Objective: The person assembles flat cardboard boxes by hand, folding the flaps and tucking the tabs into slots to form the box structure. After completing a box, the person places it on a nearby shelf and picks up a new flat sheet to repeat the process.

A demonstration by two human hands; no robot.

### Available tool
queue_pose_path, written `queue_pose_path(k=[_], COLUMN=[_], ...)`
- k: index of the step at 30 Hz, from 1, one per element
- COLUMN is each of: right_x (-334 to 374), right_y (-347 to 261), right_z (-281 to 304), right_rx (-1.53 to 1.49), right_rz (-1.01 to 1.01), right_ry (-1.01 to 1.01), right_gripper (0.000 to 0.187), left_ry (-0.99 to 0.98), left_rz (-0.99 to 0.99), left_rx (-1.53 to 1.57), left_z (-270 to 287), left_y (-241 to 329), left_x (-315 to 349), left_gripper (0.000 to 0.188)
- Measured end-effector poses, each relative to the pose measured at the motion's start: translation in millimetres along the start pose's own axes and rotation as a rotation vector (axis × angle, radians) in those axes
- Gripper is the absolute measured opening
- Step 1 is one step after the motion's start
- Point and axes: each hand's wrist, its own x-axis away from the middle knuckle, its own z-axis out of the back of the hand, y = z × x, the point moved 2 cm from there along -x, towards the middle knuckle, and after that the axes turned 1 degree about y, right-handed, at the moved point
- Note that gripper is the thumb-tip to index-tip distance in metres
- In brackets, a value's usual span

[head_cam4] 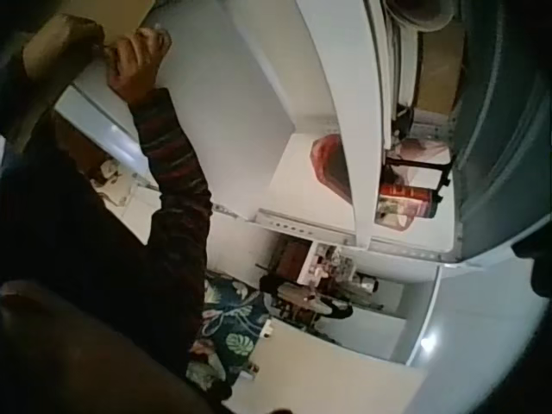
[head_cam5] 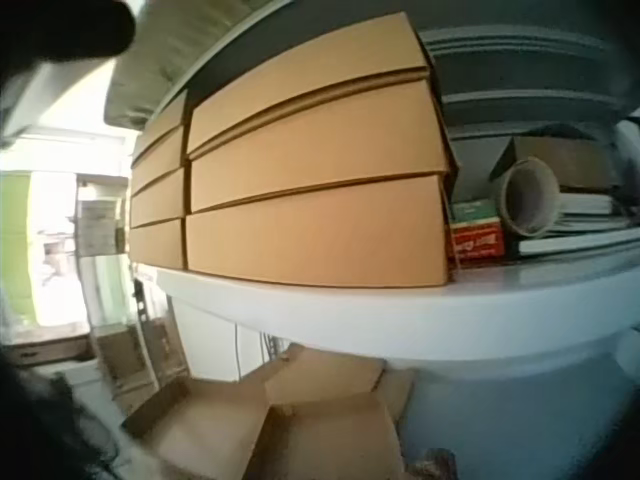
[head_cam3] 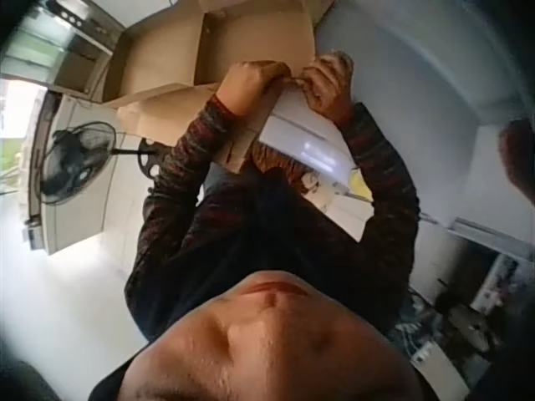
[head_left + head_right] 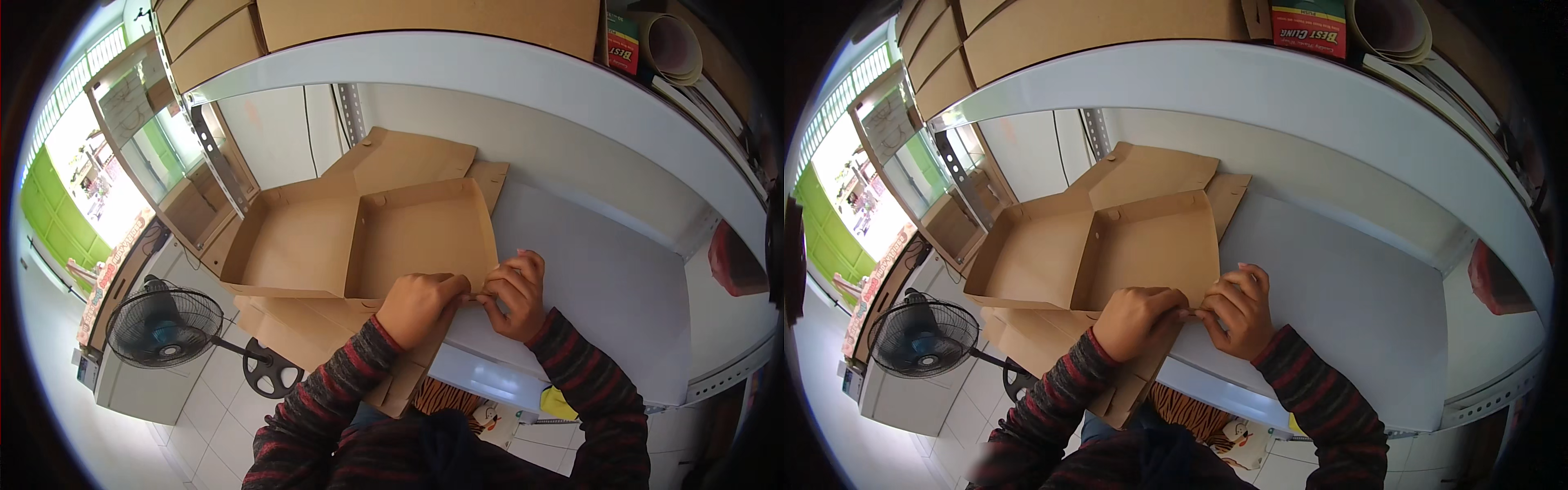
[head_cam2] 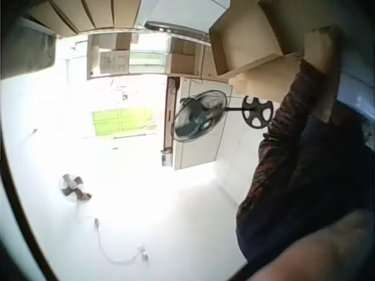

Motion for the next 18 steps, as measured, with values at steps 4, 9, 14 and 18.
queue_pose_path(k=[4, 9, 14, 18], right_x=[4, 0, 1, 4], right_y=[1, -2, 3, 6], right_z=[-2, -1, -5, -12], right_rx=[-0.021, -0.082, -0.17, -0.224], right_rz=[0.01, 0.006, -0.058, -0.114], right_ry=[-0.01, -0.095, -0.197, -0.21], right_gripper=[0.009, 0.01, 0.009, 0.01], left_ry=[0.001, -0.041, -0.175, -0.238], left_rz=[0.011, 0.019, 0.111, 0.064], left_rx=[0.03, 0.093, 0.102, 0.145], left_z=[-6, -11, -18, -26], left_y=[3, 1, -7, -24], left_x=[-2, 0, -1, -6], left_gripper=[0.012, 0.01, 0.014, 0.018])
